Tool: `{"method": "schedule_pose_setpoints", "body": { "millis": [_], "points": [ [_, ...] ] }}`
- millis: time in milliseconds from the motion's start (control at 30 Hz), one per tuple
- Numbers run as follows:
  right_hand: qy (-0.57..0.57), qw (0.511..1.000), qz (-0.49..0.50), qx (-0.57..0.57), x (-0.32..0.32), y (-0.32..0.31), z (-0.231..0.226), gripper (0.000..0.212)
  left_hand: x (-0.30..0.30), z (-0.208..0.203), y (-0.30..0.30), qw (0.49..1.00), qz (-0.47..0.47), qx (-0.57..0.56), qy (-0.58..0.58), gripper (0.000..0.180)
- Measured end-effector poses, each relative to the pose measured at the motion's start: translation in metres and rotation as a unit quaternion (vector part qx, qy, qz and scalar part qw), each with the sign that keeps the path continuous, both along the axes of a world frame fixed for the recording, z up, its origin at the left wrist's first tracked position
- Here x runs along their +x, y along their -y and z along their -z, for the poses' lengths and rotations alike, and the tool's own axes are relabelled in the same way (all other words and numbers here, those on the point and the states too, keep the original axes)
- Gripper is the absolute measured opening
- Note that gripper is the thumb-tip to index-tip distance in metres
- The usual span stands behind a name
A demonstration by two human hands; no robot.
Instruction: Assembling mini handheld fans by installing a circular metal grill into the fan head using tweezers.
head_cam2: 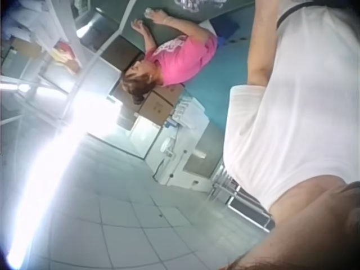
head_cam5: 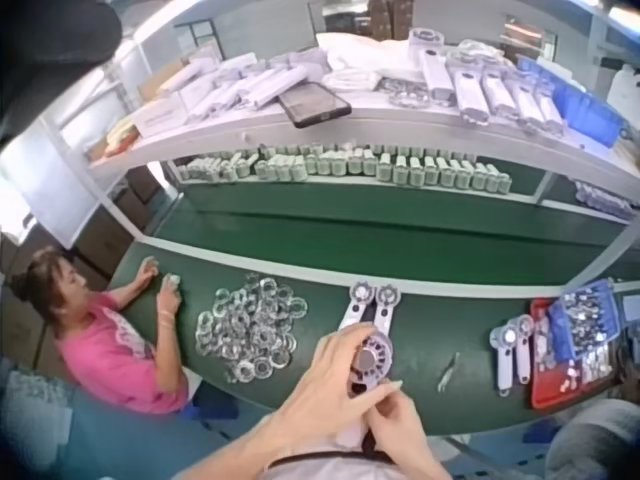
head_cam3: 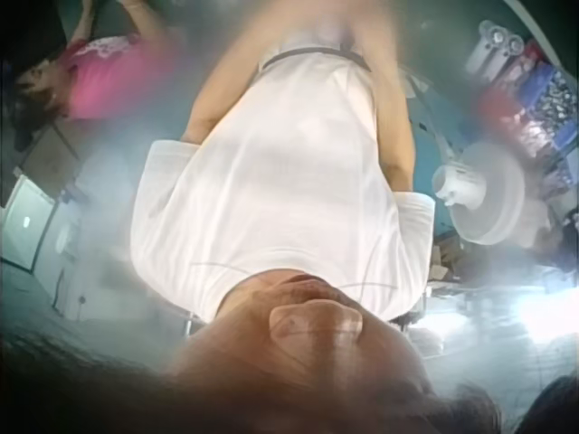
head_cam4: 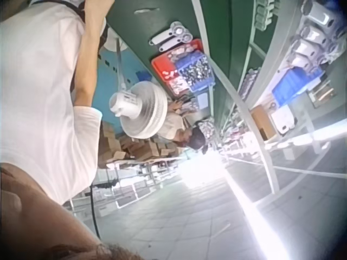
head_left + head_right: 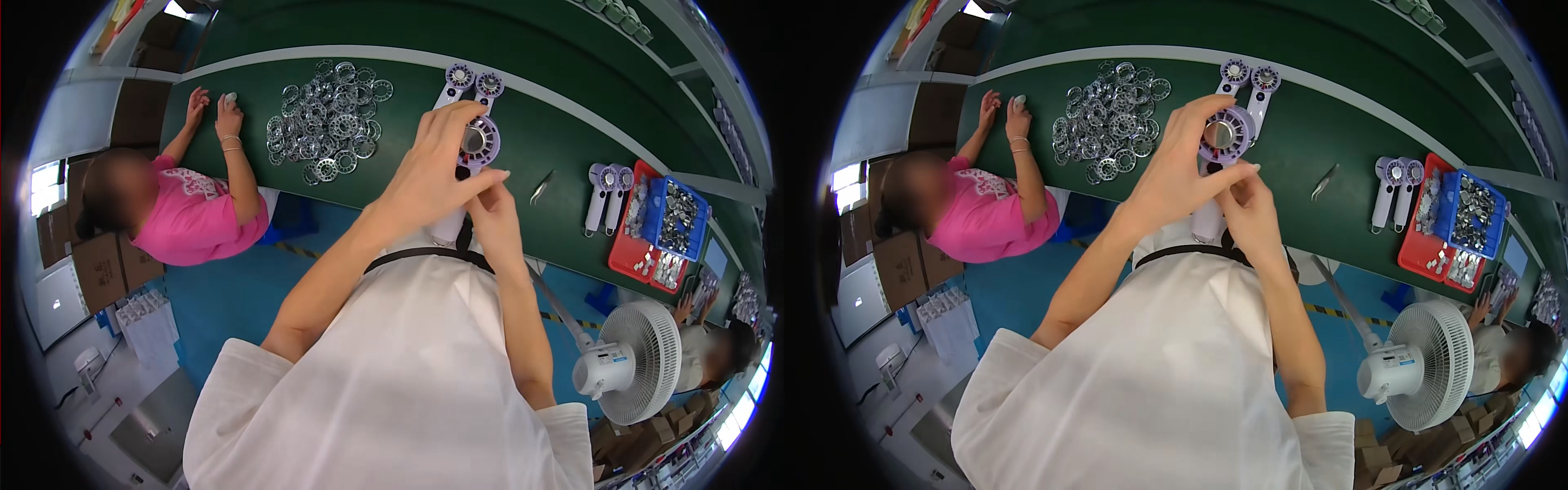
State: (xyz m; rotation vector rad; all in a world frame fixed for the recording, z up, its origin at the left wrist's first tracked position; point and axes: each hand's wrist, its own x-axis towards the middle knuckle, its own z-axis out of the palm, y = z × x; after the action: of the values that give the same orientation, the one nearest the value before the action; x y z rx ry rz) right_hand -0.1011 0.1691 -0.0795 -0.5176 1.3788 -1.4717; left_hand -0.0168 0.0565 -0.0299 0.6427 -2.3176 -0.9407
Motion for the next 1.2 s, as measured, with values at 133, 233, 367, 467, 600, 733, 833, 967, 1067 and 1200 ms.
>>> {"method": "schedule_pose_setpoints", "body": {
  "millis": [133,233,367,467,600,733,833,967,1067,1200],
  "points": [
    [0.028,0.999,-0.033,0.01,-0.009,-0.011,-0.003,0.03,0.002,-0.006,-0.001,0.999,0.043,0.012,0.019,0.062],
    [0.066,0.998,-0.009,-0.019,-0.008,-0.014,-0.005,0.03,0.0,-0.011,-0.001,0.997,0.06,0.054,0.004,0.055],
    [0.066,0.997,-0.005,-0.048,-0.009,-0.015,-0.014,0.028,0.003,-0.016,0.01,0.994,0.099,0.034,-0.007,0.041],
    [0.096,0.994,-0.028,-0.048,-0.01,-0.017,-0.02,0.026,0.008,-0.02,0.019,0.994,0.109,0.008,0.015,0.037],
    [0.097,0.994,-0.032,-0.04,-0.007,-0.019,-0.042,0.031,0.009,-0.037,0.017,0.995,0.098,-0.017,-0.028,0.034],
    [0.126,0.99,-0.044,-0.04,-0.005,-0.027,-0.063,0.038,0.014,-0.06,0.013,0.995,0.094,-0.005,-0.013,0.036],
    [0.098,0.993,-0.041,-0.044,-0.004,-0.031,-0.078,0.039,0.019,-0.075,0.007,0.994,0.095,0.037,-0.031,0.034],
    [0.079,0.995,-0.05,-0.042,-0.001,-0.031,-0.093,0.041,0.025,-0.087,0.013,0.992,0.121,0.017,-0.035,0.035],
    [0.087,0.994,-0.046,-0.041,0.0,-0.032,-0.1,0.042,0.027,-0.092,0.008,0.992,0.114,0.041,-0.039,0.036],
    [0.097,0.993,-0.036,-0.048,0.007,-0.032,-0.1,0.042,0.029,-0.097,0.009,0.993,0.114,0.003,-0.024,0.039]
  ]
}}
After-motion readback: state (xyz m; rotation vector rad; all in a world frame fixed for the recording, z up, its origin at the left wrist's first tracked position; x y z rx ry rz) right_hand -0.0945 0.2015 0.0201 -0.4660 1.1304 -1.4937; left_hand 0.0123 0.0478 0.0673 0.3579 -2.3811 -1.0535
